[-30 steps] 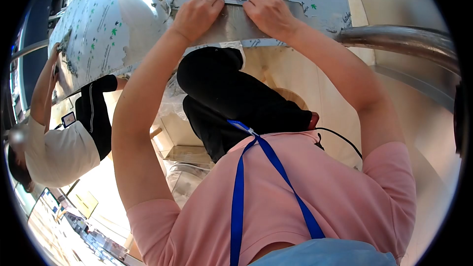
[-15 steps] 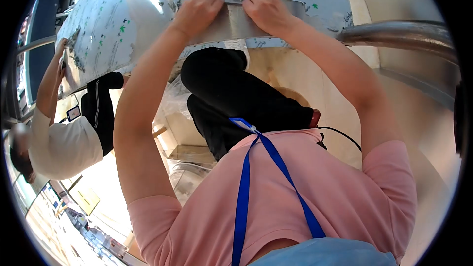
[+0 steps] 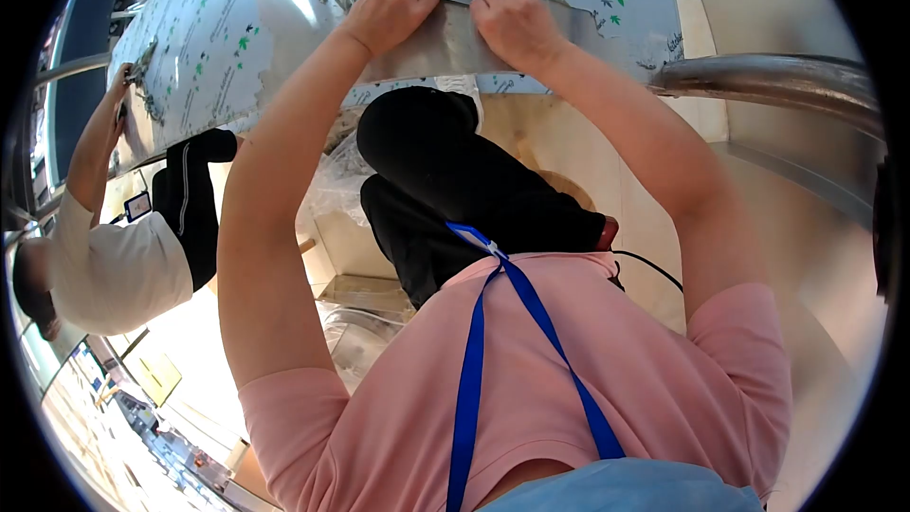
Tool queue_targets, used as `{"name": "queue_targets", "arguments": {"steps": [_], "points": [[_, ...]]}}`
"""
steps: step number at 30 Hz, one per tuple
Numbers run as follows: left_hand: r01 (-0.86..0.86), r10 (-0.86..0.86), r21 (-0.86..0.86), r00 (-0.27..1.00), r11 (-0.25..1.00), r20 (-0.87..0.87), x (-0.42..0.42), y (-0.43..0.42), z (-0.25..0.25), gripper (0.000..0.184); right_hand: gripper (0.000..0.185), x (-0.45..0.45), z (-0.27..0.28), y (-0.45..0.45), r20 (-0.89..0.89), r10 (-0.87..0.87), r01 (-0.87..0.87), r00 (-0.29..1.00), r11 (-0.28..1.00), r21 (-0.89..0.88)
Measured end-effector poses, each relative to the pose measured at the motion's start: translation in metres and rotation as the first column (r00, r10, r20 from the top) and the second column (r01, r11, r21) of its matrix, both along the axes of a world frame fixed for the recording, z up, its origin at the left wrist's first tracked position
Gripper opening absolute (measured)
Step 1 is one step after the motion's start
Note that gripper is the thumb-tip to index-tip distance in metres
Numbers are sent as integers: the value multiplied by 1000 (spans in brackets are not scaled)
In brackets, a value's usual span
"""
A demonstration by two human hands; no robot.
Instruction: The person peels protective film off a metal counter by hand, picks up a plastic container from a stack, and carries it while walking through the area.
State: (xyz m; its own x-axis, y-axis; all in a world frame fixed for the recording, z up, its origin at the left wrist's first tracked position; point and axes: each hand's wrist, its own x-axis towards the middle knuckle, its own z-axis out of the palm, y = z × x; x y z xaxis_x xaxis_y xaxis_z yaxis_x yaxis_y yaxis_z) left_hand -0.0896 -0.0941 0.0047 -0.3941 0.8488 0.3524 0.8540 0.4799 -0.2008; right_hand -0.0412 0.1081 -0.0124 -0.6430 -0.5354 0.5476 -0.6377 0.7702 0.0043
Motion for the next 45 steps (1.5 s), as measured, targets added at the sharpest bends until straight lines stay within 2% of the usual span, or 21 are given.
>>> {"name": "queue_targets", "arguments": {"steps": [21, 30, 33, 36, 39, 40, 41, 44, 45], "points": [[103, -101, -55, 994, 993, 40, -37, -20, 0, 18, 7, -9, -4, -33, 16, -93, 93, 996, 995, -30], [77, -72, -88, 996, 993, 60, -50, -29, 7, 20, 5, -21, -2, -52, 20, -141, 142, 990, 989, -41], [60, -54, -136, 998, 989, 44, -49, -29, 11, 18, 7, -20, -4, -53, -2, -137, 137, 991, 988, -65], [22, 0, -240, 996, 971, 89, -42, -29, 7, 28, 6, -15, -2, -43, -22, -94, 93, 995, 994, -54], [25, -17, -139, 998, 990, 60, -7, -13, 3, 25, 4, 10, 2, -14, -7, -38, 38, 999, 999, -31], [27, -25, -84, 999, 996, 26, 6, -4, 6, 12, 4, 16, 1, -3, -12, -27, 27, 1000, 999, -40], [15, -13, -61, 1000, 998, 26, 14, 5, 6, 11, 4, 22, 1, 5, -15, -17, 16, 1000, 999, -51], [-27, 27, -2, 999, 1000, 22, 32, 25, 3, 7, 4, 29, 7, 24, -8, -22, 22, 1000, 996, 85], [-33, 32, 14, 999, 999, 26, 33, 27, 3, 6, 4, 29, 9, 25, -6, -19, 19, 1000, 997, 81]]}}
